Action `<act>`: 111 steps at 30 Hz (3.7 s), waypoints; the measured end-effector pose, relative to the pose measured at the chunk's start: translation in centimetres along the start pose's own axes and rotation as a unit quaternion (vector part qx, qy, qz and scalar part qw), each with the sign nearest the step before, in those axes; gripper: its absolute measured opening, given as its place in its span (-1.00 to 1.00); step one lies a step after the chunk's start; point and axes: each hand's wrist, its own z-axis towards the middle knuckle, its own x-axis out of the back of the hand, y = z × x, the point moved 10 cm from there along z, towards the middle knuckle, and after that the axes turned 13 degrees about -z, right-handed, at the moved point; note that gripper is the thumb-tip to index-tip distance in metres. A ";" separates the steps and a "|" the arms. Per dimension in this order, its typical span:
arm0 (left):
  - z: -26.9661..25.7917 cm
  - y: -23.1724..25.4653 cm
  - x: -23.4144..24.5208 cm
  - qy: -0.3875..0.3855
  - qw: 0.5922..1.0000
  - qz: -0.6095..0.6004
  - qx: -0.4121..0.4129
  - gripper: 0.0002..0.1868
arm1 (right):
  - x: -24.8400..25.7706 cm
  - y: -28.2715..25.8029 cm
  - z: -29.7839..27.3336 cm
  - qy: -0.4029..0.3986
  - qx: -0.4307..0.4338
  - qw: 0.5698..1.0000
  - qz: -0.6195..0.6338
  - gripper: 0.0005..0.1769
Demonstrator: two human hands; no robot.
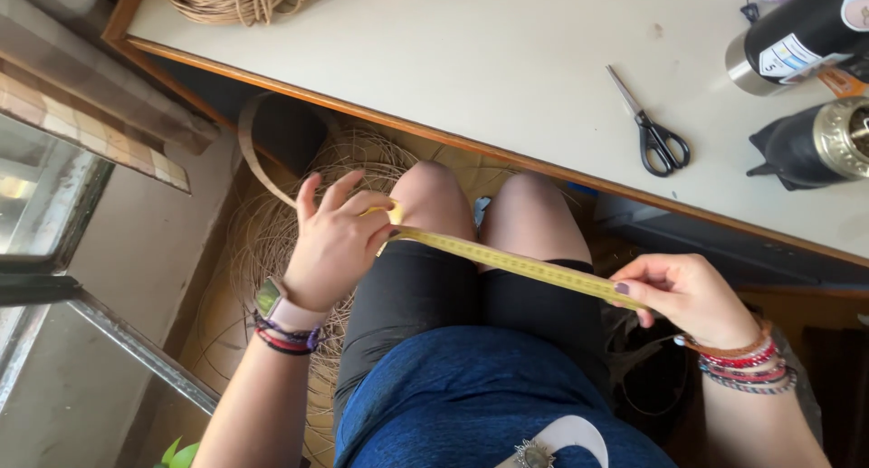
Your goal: Measuring and cutting strips of wicker material using a tape measure and scissors
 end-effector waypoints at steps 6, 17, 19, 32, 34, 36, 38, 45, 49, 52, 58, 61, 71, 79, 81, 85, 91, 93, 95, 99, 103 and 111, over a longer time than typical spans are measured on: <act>-2.0 1.1 -4.0 -0.027 0.993 0.107 0.044 -0.56 | -4.0 -3.2 0.8 -0.056 0.017 0.997 -0.053 -0.86; 1.6 11.0 -3.9 -0.044 0.967 -0.246 -0.047 -0.94 | -5.4 -5.2 1.6 -0.057 0.065 0.996 -0.035 -0.85; 1.1 9.2 -3.3 -0.051 0.972 -0.229 -0.030 -0.96 | -4.0 -4.7 1.5 -0.049 0.063 0.996 -0.034 -0.84; -2.2 5.7 -2.3 -0.061 0.978 -0.200 -0.011 -0.90 | -3.0 -0.7 0.7 -0.087 -0.026 0.995 -0.048 -0.79; -2.5 5.4 -2.2 -0.068 0.976 -0.205 -0.005 -0.90 | -2.8 -0.4 0.7 -0.084 -0.034 0.995 -0.045 -0.80; -2.7 4.7 -2.1 -0.076 0.975 -0.207 0.021 -0.86 | -3.0 -0.3 0.7 -0.097 -0.018 0.994 -0.052 -0.80; -3.1 4.3 -2.3 -0.079 0.975 -0.208 0.025 -0.86 | -3.1 0.1 0.6 -0.098 -0.020 0.994 -0.051 -0.81; -4.2 2.8 -3.5 -0.119 0.968 -0.206 0.075 -0.91 | -3.6 -0.3 1.0 -0.060 0.009 0.998 -0.006 -0.90; -4.5 3.1 -3.4 -0.131 0.966 -0.210 0.082 -0.87 | -4.4 0.3 0.9 -0.047 0.002 0.998 -0.040 -0.91; -5.2 3.0 -4.2 -0.173 0.960 -0.194 0.100 -0.84 | -5.1 1.2 0.6 -0.048 -0.021 0.997 -0.051 -0.90; -7.5 2.1 -9.0 -0.244 0.945 -0.173 0.133 -0.82 | -7.2 4.3 0.9 -0.036 -0.035 0.993 -0.104 -0.89; -5.5 4.5 -8.4 -0.184 0.970 -0.083 0.136 -0.89 | -8.6 3.3 0.8 -0.047 -0.018 0.997 -0.050 -0.86; 2.4 17.4 -11.0 -0.024 0.961 -0.269 -0.066 -0.79 | -4.7 -1.1 0.2 0.135 0.071 0.973 -0.175 -0.92; 8.1 15.2 -14.5 -0.056 0.911 -0.406 0.042 -0.92 | 1.4 -6.9 1.8 0.229 0.167 0.940 -0.189 -0.88; 9.0 14.5 -15.2 -0.052 0.908 -0.411 0.065 -0.93 | 3.7 -8.1 2.2 0.261 0.211 0.910 -0.243 -0.78; 10.9 13.8 -14.7 -0.045 0.912 -0.405 0.056 -0.91 | 7.8 -1.9 6.9 0.337 0.166 0.857 -0.353 -0.64; 12.7 12.5 -12.9 -0.026 0.908 -0.413 0.057 -0.88 | 9.5 2.1 12.8 0.353 0.031 0.725 -0.590 -0.37; 12.6 11.8 -12.6 -0.022 0.905 -0.419 0.074 -0.91 | 10.3 5.0 14.0 0.329 -0.019 0.739 -0.588 -0.37; 11.9 10.8 -12.2 -0.014 0.899 -0.427 0.098 -0.92 | 9.8 2.4 11.9 0.356 0.051 0.771 -0.525 -0.39; 11.1 8.4 -9.6 0.012 0.882 -0.450 0.138 -0.90 | 6.1 -5.4 6.7 0.166 -0.002 0.986 -0.032 -0.71; 9.4 6.2 -7.5 0.031 0.865 -0.469 0.175 -0.86 | -1.4 -4.6 3.5 -0.020 0.057 0.996 0.064 -0.61; 6.9 9.7 -3.2 -0.017 0.863 -0.494 0.103 -0.81 | -10.1 -5.3 2.1 -0.189 0.031 0.960 0.202 -0.68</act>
